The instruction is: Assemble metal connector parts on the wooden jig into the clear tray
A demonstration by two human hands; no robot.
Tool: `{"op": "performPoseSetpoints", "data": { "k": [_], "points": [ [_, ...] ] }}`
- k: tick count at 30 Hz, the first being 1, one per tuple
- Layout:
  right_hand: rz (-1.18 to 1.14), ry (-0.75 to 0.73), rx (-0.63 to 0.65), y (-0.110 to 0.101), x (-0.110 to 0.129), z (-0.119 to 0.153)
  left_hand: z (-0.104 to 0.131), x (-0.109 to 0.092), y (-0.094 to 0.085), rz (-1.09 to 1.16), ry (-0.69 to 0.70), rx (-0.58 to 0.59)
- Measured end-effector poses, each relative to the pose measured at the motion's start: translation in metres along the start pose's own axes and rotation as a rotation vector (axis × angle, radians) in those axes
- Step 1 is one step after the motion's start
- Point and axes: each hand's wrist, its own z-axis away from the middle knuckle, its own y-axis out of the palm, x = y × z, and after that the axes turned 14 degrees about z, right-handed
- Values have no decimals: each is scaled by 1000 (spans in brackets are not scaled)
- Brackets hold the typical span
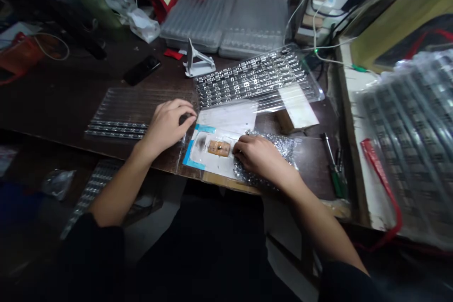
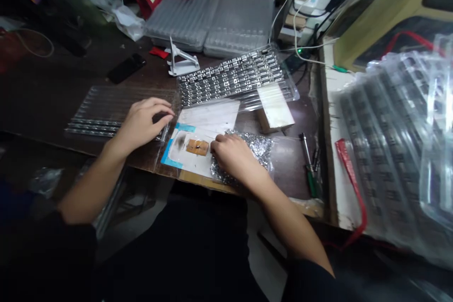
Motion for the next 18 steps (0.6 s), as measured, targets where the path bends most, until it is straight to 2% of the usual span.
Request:
{"op": "performPoseSetpoints", "data": {
  "k": [2,5,10,14,18],
  "points": [
    [-28,-10,-7,0,-1,0,-20,0,12,-4,1,-4],
    [-104,-15,-10,-2,-4,1,-41,10,29,-41,-26,-29],
    [-211,8,-62,0,-6,2,-49,28,45,-4,-23,-81],
    [-308,20,-139,6,-7,0,-47,21,41,-25,-32,-39],
    [-346,24,-204,11,-8,-3,-31,-4,28,98,-52,-64]
  ]
}}
